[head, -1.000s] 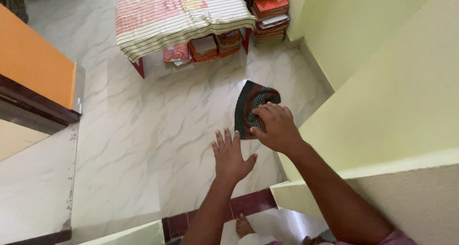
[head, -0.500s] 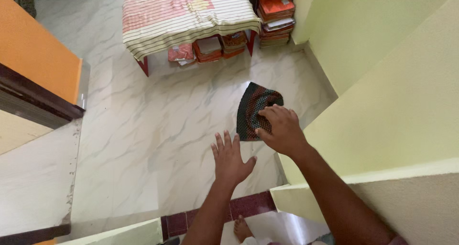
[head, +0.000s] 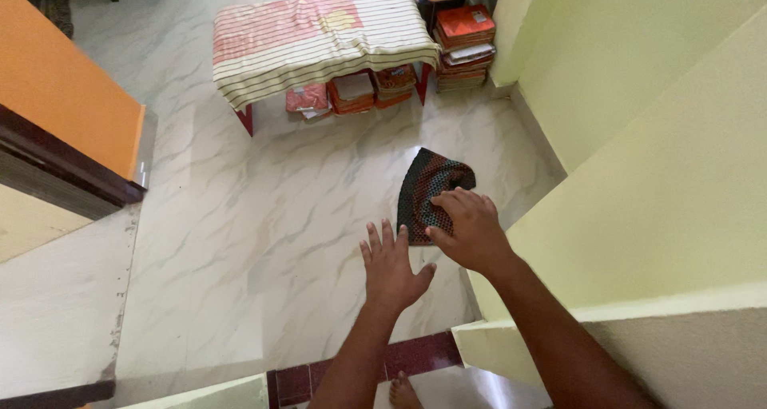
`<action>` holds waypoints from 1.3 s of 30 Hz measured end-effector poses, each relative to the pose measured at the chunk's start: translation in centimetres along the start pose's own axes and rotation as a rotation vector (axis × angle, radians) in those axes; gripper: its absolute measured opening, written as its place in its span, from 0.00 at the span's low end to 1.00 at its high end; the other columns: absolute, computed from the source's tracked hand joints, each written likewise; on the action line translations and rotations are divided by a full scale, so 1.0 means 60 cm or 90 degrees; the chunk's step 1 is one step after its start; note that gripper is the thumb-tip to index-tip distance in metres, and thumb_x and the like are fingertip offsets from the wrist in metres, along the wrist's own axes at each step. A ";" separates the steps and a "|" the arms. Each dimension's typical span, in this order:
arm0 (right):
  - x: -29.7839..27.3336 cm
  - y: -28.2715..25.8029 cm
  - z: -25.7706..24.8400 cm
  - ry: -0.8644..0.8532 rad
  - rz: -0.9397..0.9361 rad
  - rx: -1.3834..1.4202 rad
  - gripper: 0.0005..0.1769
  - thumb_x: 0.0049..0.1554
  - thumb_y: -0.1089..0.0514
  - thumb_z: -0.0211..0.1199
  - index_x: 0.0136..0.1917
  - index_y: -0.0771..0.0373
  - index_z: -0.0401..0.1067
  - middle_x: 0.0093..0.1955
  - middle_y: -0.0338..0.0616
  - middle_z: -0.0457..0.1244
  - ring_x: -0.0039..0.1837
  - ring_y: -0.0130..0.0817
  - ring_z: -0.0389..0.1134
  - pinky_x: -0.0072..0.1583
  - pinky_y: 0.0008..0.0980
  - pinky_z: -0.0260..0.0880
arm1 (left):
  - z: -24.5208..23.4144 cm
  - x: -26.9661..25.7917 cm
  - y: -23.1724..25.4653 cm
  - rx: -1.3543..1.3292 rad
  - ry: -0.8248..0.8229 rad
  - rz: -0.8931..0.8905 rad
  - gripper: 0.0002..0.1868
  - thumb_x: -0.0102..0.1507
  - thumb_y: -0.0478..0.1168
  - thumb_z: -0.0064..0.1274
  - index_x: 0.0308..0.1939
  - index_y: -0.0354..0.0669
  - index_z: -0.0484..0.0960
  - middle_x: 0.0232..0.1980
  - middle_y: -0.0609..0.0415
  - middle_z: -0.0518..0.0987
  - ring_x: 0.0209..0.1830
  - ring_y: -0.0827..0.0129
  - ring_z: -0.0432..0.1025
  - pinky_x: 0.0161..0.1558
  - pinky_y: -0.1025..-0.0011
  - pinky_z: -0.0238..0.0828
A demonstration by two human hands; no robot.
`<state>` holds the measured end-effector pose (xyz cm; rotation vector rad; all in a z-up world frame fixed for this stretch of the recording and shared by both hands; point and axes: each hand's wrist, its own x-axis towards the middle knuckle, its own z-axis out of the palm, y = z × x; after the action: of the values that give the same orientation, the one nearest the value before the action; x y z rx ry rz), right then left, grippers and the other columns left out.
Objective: The person picks up folded clothes from a chair and places them onto a shelf by hand, then walks over to a mat on the floor and touches it.
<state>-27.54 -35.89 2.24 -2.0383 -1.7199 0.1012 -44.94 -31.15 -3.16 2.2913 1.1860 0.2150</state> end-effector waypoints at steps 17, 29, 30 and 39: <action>-0.008 -0.012 0.001 -0.073 0.025 -0.014 0.31 0.50 0.45 0.69 0.64 0.57 0.71 0.65 0.45 0.65 0.71 0.46 0.61 0.70 0.62 0.50 | 0.018 0.011 0.016 -0.007 -0.031 0.005 0.47 0.55 0.60 0.62 0.72 0.40 0.64 0.79 0.33 0.49 0.82 0.36 0.33 0.74 0.36 0.28; -0.016 -0.027 0.038 -0.112 -0.039 0.003 0.32 0.51 0.42 0.68 0.66 0.56 0.69 0.66 0.46 0.64 0.72 0.48 0.59 0.69 0.57 0.53 | -0.001 -0.057 -0.034 -0.019 0.000 -0.082 0.47 0.55 0.60 0.62 0.71 0.39 0.65 0.80 0.32 0.48 0.82 0.36 0.31 0.76 0.39 0.25; -0.020 -0.025 0.039 -0.110 -0.050 0.004 0.33 0.51 0.42 0.69 0.66 0.56 0.69 0.66 0.48 0.64 0.72 0.49 0.58 0.69 0.57 0.52 | 0.000 -0.063 -0.036 -0.018 -0.016 -0.091 0.47 0.55 0.60 0.62 0.71 0.38 0.65 0.80 0.32 0.47 0.82 0.37 0.31 0.76 0.39 0.25; -0.019 -0.025 0.032 -0.155 0.004 -0.027 0.33 0.52 0.41 0.67 0.67 0.54 0.68 0.67 0.46 0.63 0.73 0.46 0.58 0.72 0.58 0.49 | -0.001 -0.062 -0.040 -0.028 -0.011 -0.092 0.47 0.55 0.60 0.62 0.70 0.38 0.65 0.80 0.31 0.46 0.82 0.36 0.31 0.75 0.39 0.27</action>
<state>-29.80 -36.23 0.85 -2.1360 -1.8739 0.3300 -48.89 -33.00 -3.98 2.1546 1.3182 0.1658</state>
